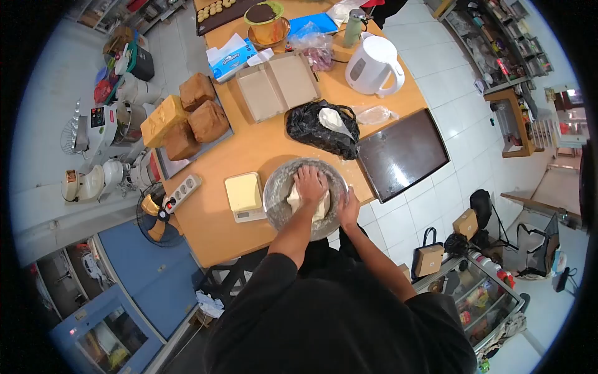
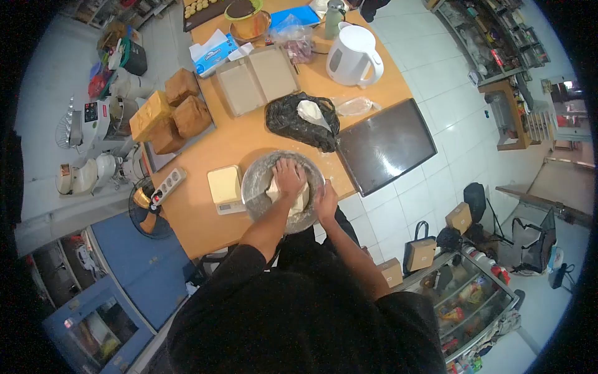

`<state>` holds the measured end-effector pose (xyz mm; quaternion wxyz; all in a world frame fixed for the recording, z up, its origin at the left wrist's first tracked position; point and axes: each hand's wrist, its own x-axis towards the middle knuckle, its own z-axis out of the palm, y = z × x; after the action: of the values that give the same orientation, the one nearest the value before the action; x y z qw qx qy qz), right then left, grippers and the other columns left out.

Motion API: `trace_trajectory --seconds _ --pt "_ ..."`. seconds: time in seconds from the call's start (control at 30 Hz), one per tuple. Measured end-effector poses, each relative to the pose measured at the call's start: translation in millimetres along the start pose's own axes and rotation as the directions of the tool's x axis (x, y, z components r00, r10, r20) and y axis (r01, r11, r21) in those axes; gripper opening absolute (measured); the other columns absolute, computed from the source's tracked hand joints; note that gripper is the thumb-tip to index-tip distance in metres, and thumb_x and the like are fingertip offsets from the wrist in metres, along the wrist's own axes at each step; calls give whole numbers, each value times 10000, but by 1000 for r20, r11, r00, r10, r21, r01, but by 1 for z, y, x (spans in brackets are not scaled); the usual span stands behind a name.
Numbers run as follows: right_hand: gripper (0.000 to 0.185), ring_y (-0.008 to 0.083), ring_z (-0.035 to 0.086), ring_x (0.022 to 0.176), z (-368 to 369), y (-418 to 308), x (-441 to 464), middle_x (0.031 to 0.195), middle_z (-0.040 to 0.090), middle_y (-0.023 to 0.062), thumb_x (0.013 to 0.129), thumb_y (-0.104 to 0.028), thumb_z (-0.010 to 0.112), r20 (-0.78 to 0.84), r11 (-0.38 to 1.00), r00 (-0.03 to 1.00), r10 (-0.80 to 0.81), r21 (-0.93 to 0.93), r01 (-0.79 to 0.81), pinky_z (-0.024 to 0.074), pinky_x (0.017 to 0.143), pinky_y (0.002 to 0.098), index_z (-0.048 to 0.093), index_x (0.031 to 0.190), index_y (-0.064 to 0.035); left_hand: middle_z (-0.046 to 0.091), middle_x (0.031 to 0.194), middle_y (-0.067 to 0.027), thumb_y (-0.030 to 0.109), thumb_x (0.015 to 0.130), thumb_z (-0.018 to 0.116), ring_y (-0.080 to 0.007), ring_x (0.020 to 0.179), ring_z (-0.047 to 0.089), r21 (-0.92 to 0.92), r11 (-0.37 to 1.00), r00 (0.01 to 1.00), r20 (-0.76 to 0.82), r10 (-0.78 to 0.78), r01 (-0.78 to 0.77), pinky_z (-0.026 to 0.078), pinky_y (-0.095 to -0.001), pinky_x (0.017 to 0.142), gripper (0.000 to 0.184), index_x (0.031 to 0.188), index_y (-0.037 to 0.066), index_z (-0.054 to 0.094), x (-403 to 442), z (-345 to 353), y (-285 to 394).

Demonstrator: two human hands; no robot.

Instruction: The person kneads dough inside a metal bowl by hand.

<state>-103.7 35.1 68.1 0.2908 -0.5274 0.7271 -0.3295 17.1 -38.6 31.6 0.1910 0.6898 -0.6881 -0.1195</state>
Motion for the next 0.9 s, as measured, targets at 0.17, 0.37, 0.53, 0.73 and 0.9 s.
trace_trajectory --seconds 0.17,0.37,0.53,0.73,0.9 --pt "131 498 595 793 7 -8 11 807 613 301 910 -65 529 -144 986 976 166 35 -162 454 656 497 547 1011 17 504 1013 -127 278 844 563 -314 1019 471 -103 987 992 -16 -129 126 346 -479 857 213 943 90 544 15 12 16" --pt "135 502 593 806 10 -9 19 814 617 298 892 -52 540 -193 987 970 149 86 -135 452 657 505 567 1013 3 479 1290 -189 232 845 586 -402 1218 426 -185 952 966 139 -220 243 316 -508 1049 444 1243 56 499 -25 9 21" --pt "177 493 601 766 2 -8 22 782 614 305 847 -24 561 -214 994 972 99 55 -90 452 648 517 585 1017 16 645 937 -247 220 855 591 -379 983 597 -461 884 987 161 -5 80 454 -443 896 249 885 -21 651 -63 -45 20" --pt "162 494 599 794 4 -1 24 783 614 302 849 -26 558 -181 993 982 61 110 -41 454 661 506 588 1000 23 651 831 -252 282 909 533 -416 850 629 -190 940 922 324 -214 285 473 -510 752 326 765 3 620 -92 -76 5" --pt "134 491 597 814 -8 -7 22 820 617 296 871 -46 552 -104 981 994 37 193 -16 457 671 498 563 993 8 669 790 -224 342 951 462 -444 735 637 85 848 827 187 -530 524 470 -555 670 375 878 3 606 -62 -68 -13"
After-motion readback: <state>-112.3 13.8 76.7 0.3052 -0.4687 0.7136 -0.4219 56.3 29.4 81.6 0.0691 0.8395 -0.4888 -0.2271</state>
